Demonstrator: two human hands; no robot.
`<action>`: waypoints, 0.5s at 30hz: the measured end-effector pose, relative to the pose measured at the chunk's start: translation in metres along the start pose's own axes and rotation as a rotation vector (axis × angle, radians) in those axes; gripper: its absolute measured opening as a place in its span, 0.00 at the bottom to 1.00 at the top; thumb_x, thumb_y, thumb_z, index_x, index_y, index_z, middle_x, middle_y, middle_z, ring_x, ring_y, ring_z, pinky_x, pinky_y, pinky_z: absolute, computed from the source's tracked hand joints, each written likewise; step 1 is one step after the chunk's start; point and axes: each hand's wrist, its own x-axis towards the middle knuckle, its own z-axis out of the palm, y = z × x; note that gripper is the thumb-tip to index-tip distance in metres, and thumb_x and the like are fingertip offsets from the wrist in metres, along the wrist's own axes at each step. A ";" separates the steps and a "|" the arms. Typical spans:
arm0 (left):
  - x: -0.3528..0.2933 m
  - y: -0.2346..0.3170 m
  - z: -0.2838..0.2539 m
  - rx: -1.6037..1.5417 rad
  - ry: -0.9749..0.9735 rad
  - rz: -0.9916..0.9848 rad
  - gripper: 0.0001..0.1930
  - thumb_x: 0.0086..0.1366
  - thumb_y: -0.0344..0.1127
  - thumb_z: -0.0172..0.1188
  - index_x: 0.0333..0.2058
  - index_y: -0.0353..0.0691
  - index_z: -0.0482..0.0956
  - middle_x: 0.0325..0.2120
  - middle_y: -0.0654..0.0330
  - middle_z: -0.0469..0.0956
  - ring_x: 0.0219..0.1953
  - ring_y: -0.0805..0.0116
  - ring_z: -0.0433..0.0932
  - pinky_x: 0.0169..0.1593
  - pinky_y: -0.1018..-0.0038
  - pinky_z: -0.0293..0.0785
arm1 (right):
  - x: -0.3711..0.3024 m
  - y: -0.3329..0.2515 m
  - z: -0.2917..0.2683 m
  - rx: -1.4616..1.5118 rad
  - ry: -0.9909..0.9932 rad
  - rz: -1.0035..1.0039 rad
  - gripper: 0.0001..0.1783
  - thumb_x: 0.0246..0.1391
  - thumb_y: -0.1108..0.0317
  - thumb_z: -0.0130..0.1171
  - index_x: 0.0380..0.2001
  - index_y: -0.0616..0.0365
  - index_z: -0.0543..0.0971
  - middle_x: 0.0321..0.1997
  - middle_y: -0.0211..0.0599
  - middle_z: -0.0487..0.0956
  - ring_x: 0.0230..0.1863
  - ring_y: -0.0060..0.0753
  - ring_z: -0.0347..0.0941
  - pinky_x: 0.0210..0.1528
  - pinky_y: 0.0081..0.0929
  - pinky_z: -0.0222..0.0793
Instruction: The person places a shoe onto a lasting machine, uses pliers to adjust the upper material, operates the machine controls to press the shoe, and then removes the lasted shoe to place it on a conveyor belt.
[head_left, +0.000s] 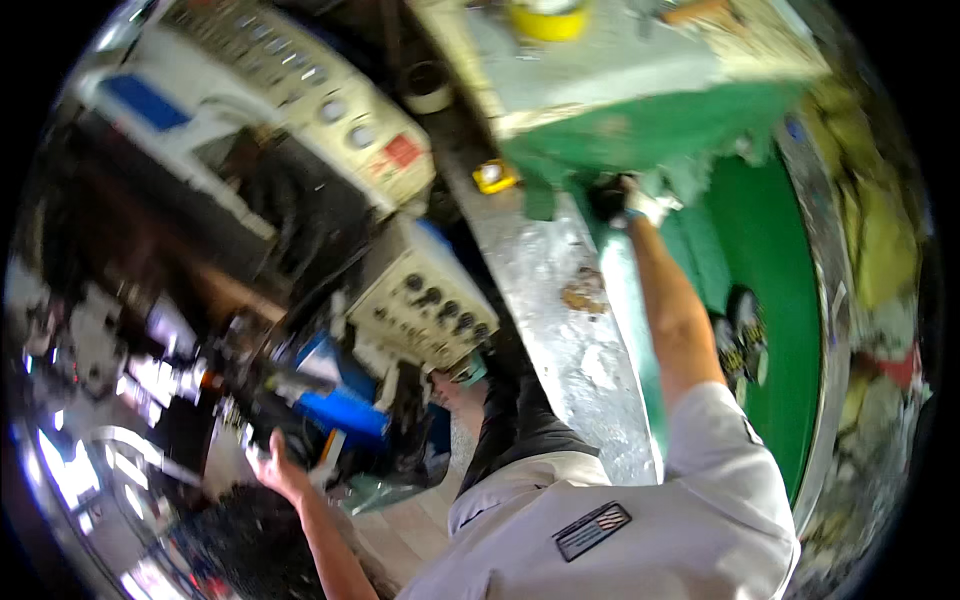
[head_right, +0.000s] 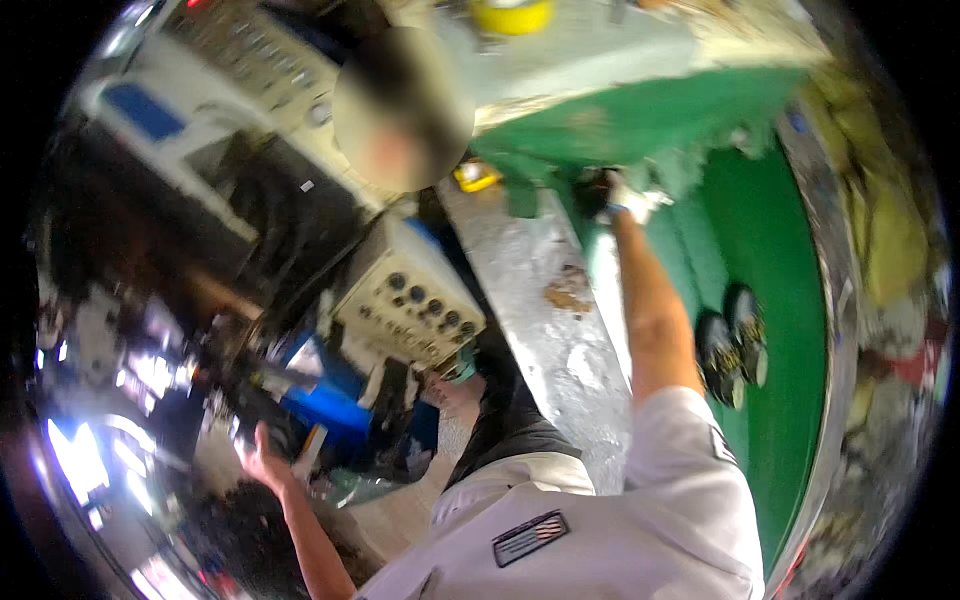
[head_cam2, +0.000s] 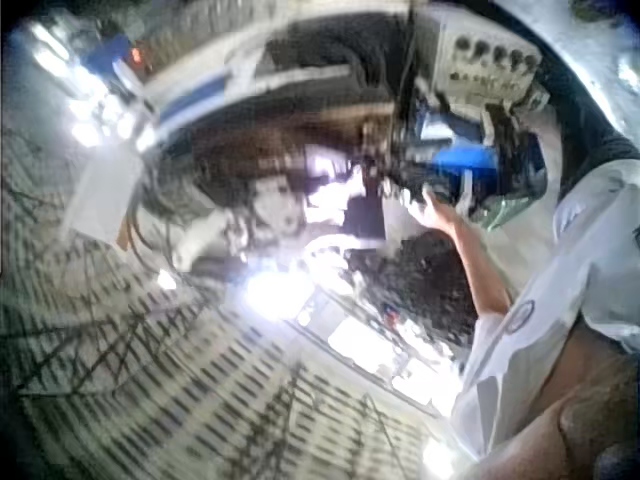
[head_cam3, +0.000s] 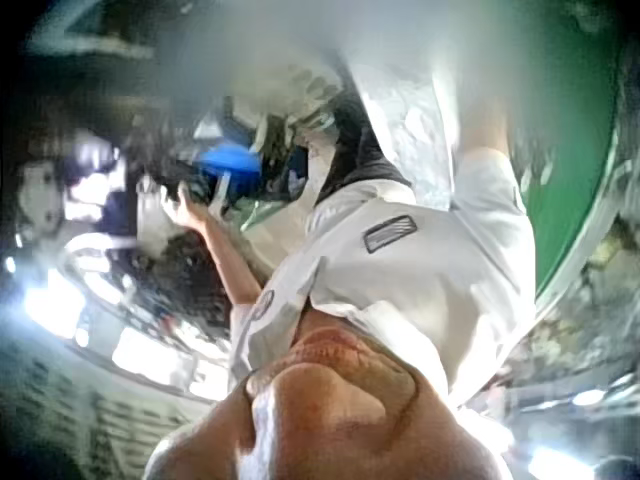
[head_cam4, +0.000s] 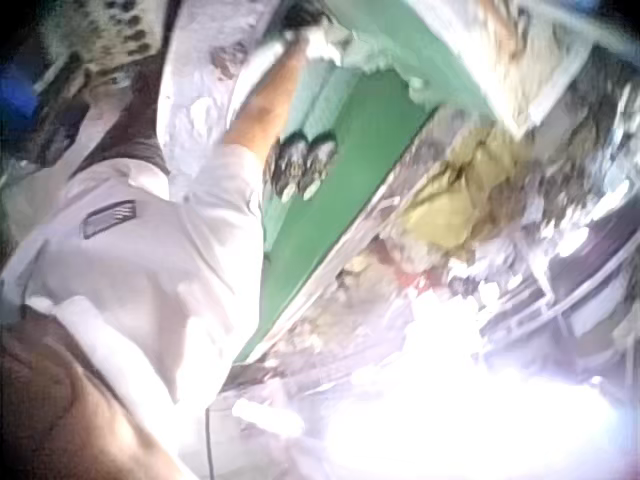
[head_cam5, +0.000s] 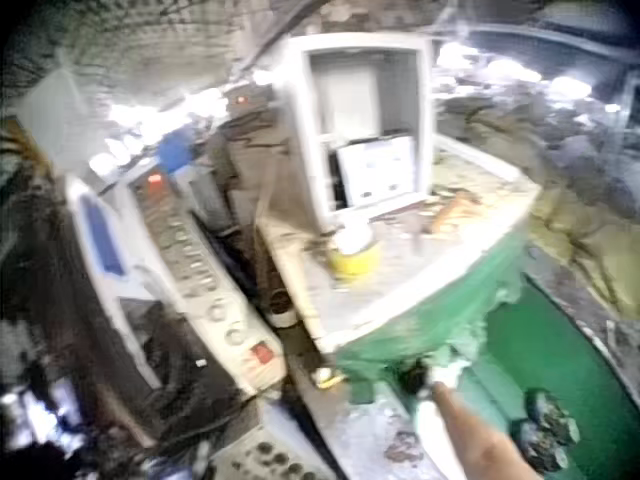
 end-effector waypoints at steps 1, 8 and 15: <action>0.002 0.013 0.008 0.018 -0.010 0.007 0.22 0.62 0.29 0.69 0.54 0.31 0.78 0.45 0.58 0.81 0.44 0.68 0.79 0.52 0.69 0.76 | 0.010 0.005 -0.011 0.154 -0.118 0.015 0.41 0.48 0.50 0.76 0.56 0.67 0.71 0.48 0.50 0.82 0.40 0.44 0.79 0.45 0.38 0.77; 0.002 0.035 0.005 -0.193 -0.038 -0.083 0.24 0.58 0.33 0.73 0.52 0.36 0.77 0.42 0.63 0.81 0.42 0.71 0.78 0.51 0.72 0.74 | -0.142 0.046 -0.139 0.525 -1.218 0.051 0.36 0.65 0.42 0.59 0.64 0.57 0.71 0.48 0.44 0.83 0.45 0.40 0.81 0.50 0.44 0.81; 0.008 0.030 0.008 -0.128 -0.082 -0.107 0.28 0.57 0.36 0.75 0.54 0.33 0.76 0.42 0.58 0.83 0.44 0.66 0.79 0.53 0.69 0.74 | -0.488 0.022 -0.174 0.943 -1.470 0.597 0.41 0.63 0.36 0.56 0.67 0.56 0.69 0.61 0.52 0.77 0.51 0.49 0.77 0.59 0.51 0.76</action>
